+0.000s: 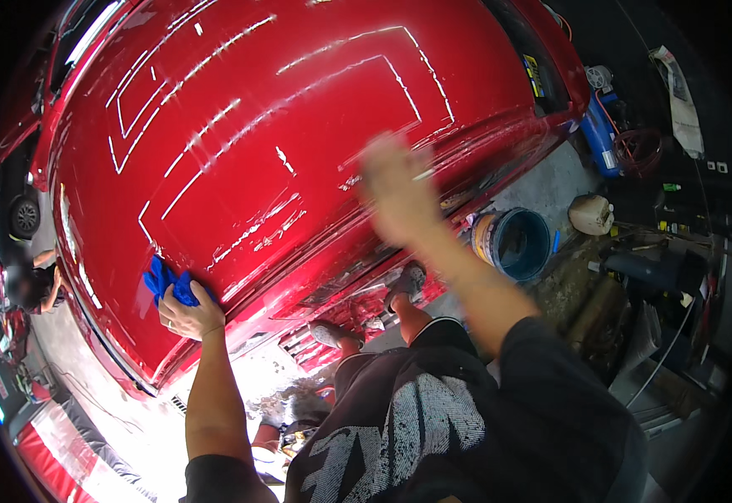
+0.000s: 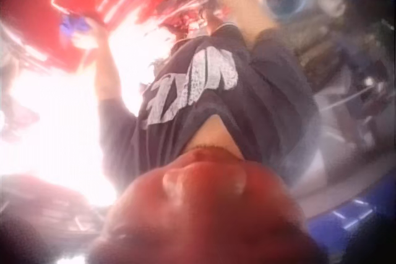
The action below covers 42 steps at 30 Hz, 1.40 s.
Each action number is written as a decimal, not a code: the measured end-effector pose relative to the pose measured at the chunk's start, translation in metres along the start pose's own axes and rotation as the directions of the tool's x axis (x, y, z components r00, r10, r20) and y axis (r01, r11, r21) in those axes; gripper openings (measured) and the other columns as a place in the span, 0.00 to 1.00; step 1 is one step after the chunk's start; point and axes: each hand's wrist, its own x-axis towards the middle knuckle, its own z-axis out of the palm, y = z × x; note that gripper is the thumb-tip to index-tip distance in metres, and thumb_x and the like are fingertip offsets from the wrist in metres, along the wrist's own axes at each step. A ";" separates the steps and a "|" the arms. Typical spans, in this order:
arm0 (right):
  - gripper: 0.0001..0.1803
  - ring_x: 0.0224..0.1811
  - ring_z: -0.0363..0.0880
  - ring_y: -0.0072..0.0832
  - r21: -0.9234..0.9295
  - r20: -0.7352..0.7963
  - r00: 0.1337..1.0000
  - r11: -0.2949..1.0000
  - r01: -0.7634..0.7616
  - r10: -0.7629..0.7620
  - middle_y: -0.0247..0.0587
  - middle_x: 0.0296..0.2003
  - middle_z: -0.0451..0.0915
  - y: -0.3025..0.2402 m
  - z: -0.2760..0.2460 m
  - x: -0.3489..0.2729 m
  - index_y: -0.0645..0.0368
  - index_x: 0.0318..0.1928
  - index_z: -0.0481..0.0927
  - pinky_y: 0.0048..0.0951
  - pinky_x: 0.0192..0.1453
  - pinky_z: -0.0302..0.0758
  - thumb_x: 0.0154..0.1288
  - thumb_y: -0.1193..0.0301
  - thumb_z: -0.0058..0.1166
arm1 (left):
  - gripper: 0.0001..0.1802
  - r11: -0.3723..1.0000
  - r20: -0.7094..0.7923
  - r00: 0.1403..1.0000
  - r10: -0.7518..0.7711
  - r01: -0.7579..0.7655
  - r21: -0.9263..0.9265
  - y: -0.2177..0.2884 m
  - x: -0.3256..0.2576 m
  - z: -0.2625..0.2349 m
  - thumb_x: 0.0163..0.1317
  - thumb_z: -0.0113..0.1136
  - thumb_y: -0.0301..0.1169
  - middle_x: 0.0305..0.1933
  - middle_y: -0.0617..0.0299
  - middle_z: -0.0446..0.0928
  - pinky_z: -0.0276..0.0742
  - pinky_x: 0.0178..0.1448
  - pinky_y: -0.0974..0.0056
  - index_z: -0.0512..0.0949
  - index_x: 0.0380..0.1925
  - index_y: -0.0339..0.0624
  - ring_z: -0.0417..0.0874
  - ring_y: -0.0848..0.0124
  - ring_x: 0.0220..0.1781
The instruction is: The person sands the hood of a red car using a sanding block and a blue cloth. They repeatedly rub the surface in a grid pattern, occasionally dipping the sanding block into a bucket of water and wiping the area with the cloth.
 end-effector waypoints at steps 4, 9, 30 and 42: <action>0.36 0.90 0.51 0.45 -0.104 -0.106 0.957 0.954 -0.281 0.270 0.49 0.88 0.52 0.161 0.026 0.018 0.59 0.87 0.52 0.74 0.85 0.51 0.90 0.54 0.34 | 0.29 0.999 -0.033 0.999 0.035 -0.036 -0.021 0.017 0.000 0.009 0.63 0.71 0.53 0.63 0.49 0.78 0.71 0.68 0.35 0.81 0.57 0.49 0.75 0.43 0.67; 0.37 0.85 0.58 0.55 -0.090 -0.138 0.979 0.982 -0.166 0.153 0.62 0.82 0.60 -0.059 0.021 -0.010 0.67 0.82 0.59 0.70 0.84 0.55 0.83 0.56 0.44 | 0.29 1.000 -0.003 1.000 0.001 -0.001 -0.004 0.014 0.003 -0.004 0.62 0.72 0.53 0.65 0.50 0.77 0.71 0.69 0.35 0.80 0.57 0.50 0.74 0.44 0.68; 0.40 0.85 0.60 0.47 0.186 -0.058 0.954 0.935 0.301 -0.295 0.50 0.81 0.64 -0.173 0.014 -0.044 0.63 0.80 0.65 0.70 0.83 0.53 0.78 0.52 0.52 | 0.29 1.000 0.013 1.000 0.007 -0.007 -0.010 0.018 0.004 -0.011 0.64 0.71 0.55 0.65 0.51 0.78 0.71 0.69 0.36 0.80 0.58 0.50 0.74 0.44 0.69; 0.34 0.89 0.56 0.40 0.286 -0.228 0.945 0.944 -0.164 0.233 0.45 0.85 0.62 0.209 -0.009 -0.002 0.48 0.87 0.56 0.60 0.90 0.43 0.88 0.56 0.40 | 0.29 1.000 -0.036 0.999 0.016 -0.016 0.007 0.006 0.000 0.002 0.64 0.68 0.55 0.61 0.51 0.78 0.71 0.69 0.36 0.80 0.58 0.49 0.74 0.43 0.67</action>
